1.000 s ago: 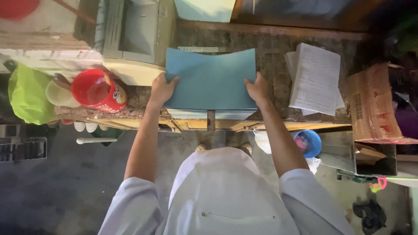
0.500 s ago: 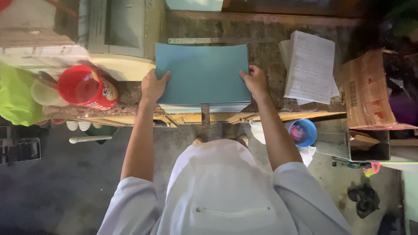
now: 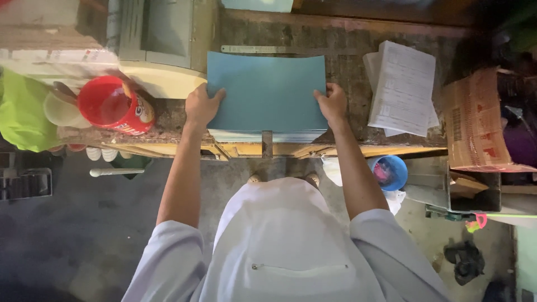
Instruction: Manually collating and aligning stacks of paper with colored covers using a ruler for alignment.
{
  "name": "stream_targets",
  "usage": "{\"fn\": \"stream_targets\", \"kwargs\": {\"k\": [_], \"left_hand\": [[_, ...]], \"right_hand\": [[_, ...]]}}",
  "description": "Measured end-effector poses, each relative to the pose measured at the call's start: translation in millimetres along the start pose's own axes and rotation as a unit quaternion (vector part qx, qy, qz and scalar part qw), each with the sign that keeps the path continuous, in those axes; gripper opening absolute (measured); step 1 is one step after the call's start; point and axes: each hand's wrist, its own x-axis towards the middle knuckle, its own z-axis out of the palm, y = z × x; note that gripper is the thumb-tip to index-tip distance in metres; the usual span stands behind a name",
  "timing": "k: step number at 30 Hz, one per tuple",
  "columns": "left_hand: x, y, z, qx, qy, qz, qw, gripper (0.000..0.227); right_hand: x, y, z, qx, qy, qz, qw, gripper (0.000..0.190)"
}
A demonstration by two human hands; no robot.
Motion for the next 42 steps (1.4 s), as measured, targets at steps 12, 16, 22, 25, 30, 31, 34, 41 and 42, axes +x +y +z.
{"fn": "stream_targets", "kwargs": {"k": [12, 16, 22, 25, 30, 31, 34, 41, 42], "left_hand": [[-9.3, 15.2, -10.8, -0.039, -0.008, -0.042, 0.998, 0.060], [-9.1, 15.9, -10.3, -0.061, -0.003, -0.051, 0.997, 0.060], [-14.4, 19.7, -14.9, -0.044, -0.009, -0.038, 0.998, 0.056], [-12.1, 19.3, -13.8, -0.034, -0.011, -0.039, 0.999, 0.057], [-4.2, 10.7, -4.9, -0.018, -0.001, -0.031, 0.999, 0.059], [-3.6, 10.3, -4.2, -0.017, 0.003, -0.033, 0.999, 0.058], [-7.0, 11.3, -5.0, -0.016, 0.000, -0.037, 0.999, 0.058], [-11.5, 17.2, -8.4, -0.041, -0.008, -0.047, 0.998, 0.056], [-8.2, 13.7, -6.4, -0.041, -0.007, -0.048, 0.998, 0.056]], "right_hand": [[2.1, 2.5, -6.2, -0.044, 0.022, -0.034, 0.998, 0.040], [1.3, 8.8, -6.4, -0.043, 0.036, -0.040, 0.998, 0.044], [-8.8, 3.4, -12.1, -0.062, 0.046, -0.049, 0.996, 0.042], [-8.6, 8.4, -14.1, -0.074, 0.052, -0.054, 0.994, 0.042], [-38.7, -11.3, -30.1, 0.000, 0.040, -0.025, 0.999, 0.046], [-43.9, -15.7, -33.9, 0.025, 0.029, -0.014, 0.999, 0.048], [-57.5, -18.2, -46.1, 0.025, 0.004, -0.012, 1.000, 0.055], [-106.4, -43.4, -73.2, -0.187, -0.137, -0.031, 0.972, 0.099], [-100.4, -34.0, -66.6, -0.187, -0.138, -0.032, 0.972, 0.099]]}}
